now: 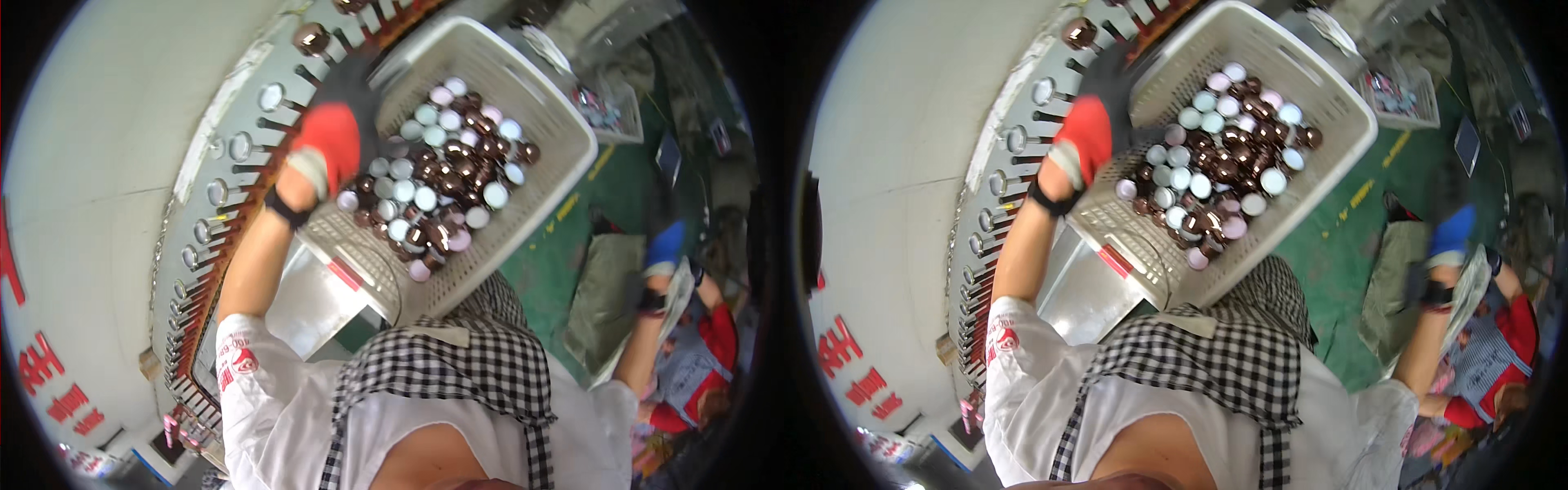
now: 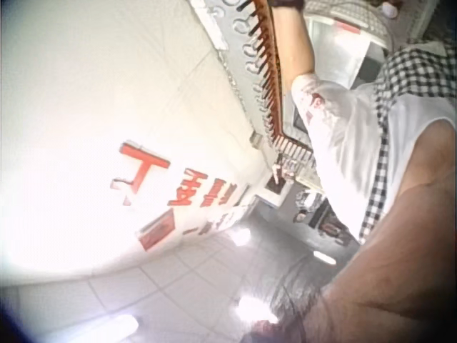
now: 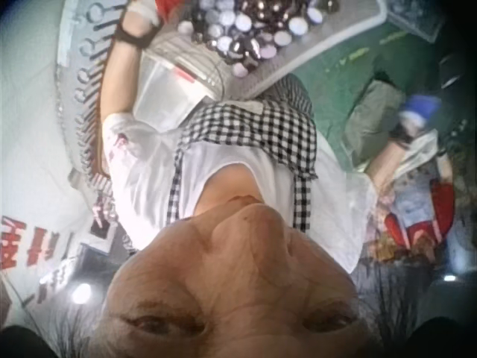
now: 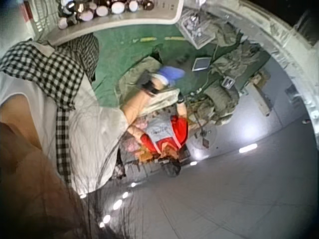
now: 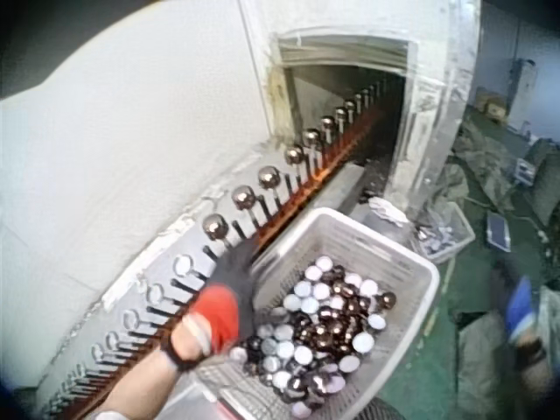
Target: Unloading small round plastic components from a rotating industrial machine and placing them into a plastic basket.
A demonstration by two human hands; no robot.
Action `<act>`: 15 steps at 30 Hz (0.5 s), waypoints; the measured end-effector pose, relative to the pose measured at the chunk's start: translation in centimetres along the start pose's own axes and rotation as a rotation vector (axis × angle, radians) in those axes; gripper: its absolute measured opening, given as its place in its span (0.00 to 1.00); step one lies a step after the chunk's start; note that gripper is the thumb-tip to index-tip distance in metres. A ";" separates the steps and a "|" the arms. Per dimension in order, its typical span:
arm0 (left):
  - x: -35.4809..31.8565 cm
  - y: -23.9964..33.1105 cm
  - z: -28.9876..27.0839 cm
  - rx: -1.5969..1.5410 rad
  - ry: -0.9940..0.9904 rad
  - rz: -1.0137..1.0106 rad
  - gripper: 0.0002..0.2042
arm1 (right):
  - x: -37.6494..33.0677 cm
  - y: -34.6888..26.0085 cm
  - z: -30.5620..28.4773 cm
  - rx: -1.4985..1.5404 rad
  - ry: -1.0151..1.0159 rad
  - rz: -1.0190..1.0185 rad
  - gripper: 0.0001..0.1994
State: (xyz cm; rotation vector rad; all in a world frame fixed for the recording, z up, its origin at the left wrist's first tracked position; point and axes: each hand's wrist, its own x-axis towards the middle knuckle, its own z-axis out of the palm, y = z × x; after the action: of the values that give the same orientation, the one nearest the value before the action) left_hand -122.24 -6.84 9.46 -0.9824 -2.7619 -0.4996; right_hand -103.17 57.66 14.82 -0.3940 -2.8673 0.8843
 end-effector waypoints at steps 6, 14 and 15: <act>0.7 -18.6 -3.0 -0.376 -0.276 -0.720 0.24 | -8.8 -26.7 20.9 -0.093 -0.232 -0.727 0.18; 1.9 1.3 -3.8 0.106 0.211 -0.003 0.41 | -9.5 -23.4 20.4 0.067 -0.184 -0.578 0.19; 3.4 -2.8 -6.1 0.160 0.372 -0.163 0.45 | -8.9 -24.6 20.5 0.246 -0.208 -0.519 0.19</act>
State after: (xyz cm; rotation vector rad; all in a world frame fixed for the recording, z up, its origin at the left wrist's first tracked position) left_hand -126.34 -9.10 15.32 -0.5643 -2.5066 -0.4253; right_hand -103.61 24.59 11.56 0.4718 -2.7615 1.1934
